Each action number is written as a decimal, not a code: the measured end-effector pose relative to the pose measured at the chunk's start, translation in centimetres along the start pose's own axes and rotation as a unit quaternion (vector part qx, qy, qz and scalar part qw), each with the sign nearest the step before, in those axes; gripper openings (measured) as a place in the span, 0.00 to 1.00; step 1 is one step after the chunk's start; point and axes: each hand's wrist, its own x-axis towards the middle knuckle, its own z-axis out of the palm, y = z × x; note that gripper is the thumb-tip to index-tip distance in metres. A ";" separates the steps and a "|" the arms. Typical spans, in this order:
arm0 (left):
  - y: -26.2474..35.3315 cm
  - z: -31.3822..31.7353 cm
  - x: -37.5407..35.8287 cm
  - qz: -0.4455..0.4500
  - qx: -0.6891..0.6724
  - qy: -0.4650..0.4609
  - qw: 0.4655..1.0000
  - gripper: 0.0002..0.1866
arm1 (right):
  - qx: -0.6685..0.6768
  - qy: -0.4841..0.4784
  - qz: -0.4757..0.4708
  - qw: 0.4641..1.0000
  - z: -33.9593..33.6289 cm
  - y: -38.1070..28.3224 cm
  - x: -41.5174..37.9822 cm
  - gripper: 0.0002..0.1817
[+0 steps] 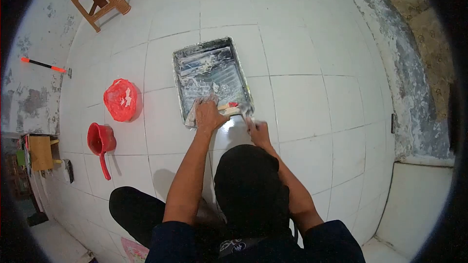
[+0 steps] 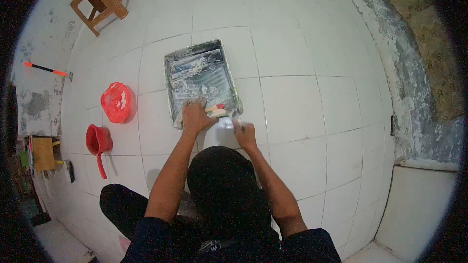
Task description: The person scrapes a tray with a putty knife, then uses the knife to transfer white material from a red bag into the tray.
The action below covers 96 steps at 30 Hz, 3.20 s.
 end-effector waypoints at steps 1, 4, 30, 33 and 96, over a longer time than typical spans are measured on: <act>-0.1 0.3 -0.1 0.019 -0.016 0.055 0.998 0.43 | 0.001 0.000 0.004 1.000 0.2 0.0 0.9 0.31; 0.0 0.0 0.0 0.019 -0.022 0.063 0.998 0.38 | 0.104 -0.003 0.002 0.995 1.5 0.8 2.9 0.32; 0.2 -0.2 0.1 0.009 0.000 0.027 1.000 0.46 | -0.115 0.129 -0.169 0.970 -4.8 -6.0 -5.3 0.18; -0.1 0.4 0.1 0.008 0.012 0.040 0.999 0.48 | -0.054 0.066 -0.015 0.996 -3.4 -6.5 -3.7 0.16; 0.0 -0.5 0.2 0.004 0.017 -0.011 1.000 0.51 | -0.306 0.094 -0.138 0.937 2.3 -0.1 -0.4 0.35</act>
